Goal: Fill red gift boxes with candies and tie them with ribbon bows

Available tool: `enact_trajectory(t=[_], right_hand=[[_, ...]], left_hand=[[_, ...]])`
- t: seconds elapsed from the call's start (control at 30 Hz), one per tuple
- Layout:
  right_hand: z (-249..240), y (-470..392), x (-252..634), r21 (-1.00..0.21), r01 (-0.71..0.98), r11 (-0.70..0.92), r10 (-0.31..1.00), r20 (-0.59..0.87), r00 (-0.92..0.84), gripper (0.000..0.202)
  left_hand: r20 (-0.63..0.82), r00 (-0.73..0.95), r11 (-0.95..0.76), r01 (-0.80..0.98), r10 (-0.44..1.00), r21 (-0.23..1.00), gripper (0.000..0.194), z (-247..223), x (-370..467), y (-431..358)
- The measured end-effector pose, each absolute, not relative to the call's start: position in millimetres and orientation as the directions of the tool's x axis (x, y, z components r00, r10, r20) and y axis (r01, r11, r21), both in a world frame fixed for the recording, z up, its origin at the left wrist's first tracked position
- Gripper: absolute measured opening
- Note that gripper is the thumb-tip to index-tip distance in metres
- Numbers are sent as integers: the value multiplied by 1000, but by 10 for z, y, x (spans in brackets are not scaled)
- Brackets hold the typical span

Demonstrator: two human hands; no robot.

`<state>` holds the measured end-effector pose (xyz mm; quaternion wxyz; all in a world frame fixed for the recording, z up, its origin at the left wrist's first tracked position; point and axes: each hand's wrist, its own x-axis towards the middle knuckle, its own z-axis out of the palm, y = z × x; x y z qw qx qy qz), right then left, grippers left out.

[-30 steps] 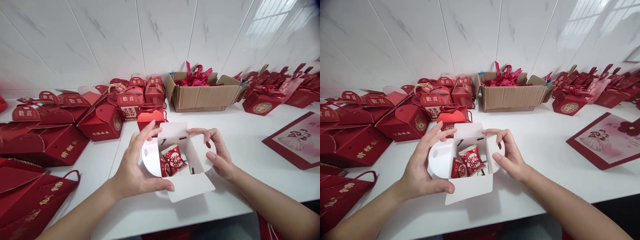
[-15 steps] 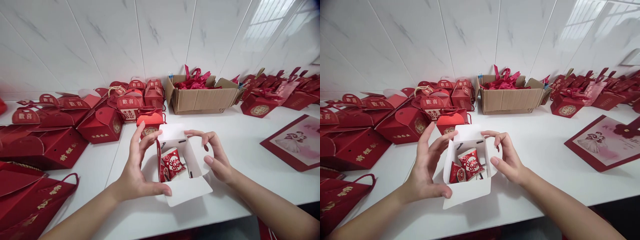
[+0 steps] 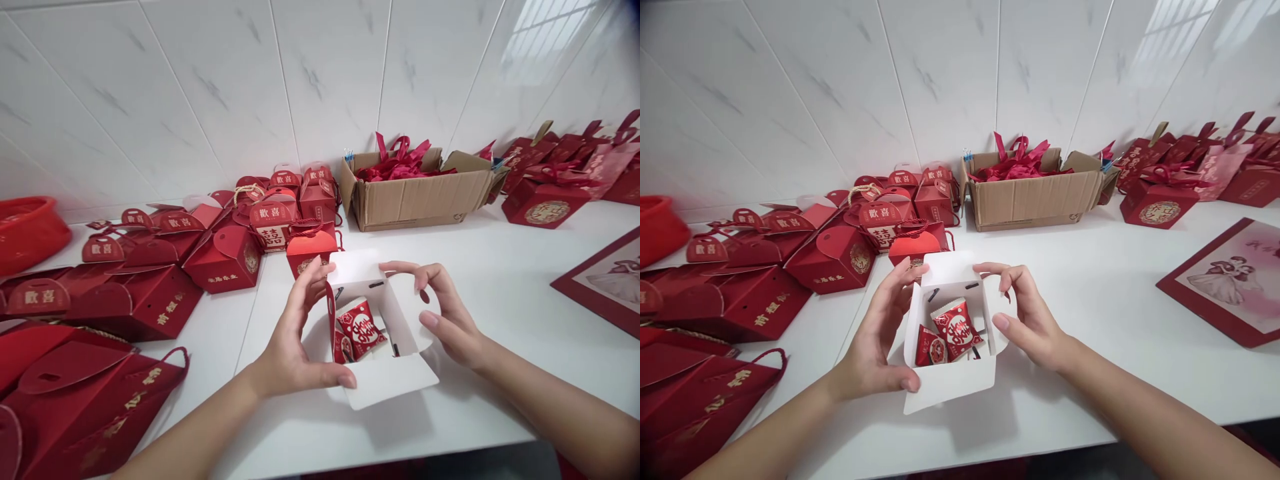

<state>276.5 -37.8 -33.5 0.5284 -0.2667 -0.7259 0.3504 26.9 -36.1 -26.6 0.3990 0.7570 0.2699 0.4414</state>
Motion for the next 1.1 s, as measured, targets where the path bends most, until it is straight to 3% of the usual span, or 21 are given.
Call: enact_trajectory(t=[0.3, 0.43, 0.53, 0.63, 0.83, 1.1], right_hand=[[-377, -331, 2771, -727, 32, 686, 702, 651, -290, 27], [-440, -114, 2913, -614, 275, 740, 668, 720, -190, 34], [-578, 139, 3034, -603, 643, 472, 798, 602, -22, 36], [-746, 317, 3055, -418, 881, 221, 921, 386, -48, 35], [-771, 485, 3042, -248, 943, 221, 942, 307, -140, 31], [-687, 841, 3133, -176, 984, 26, 917, 396, 46, 35]], left_hand=[[422, 474, -495, 34, 773, 868, 110, -258, 284, -356], [390, 474, -462, 41, 789, 886, 107, -228, 285, -354], [348, 497, -426, 49, 795, 903, 101, -208, 285, -352], [344, 505, -419, 38, 791, 907, 97, -209, 290, -353], [306, 500, -367, 24, 810, 930, 96, -234, 295, -344], [301, 507, -361, 22, 808, 932, 94, -223, 280, -335]])
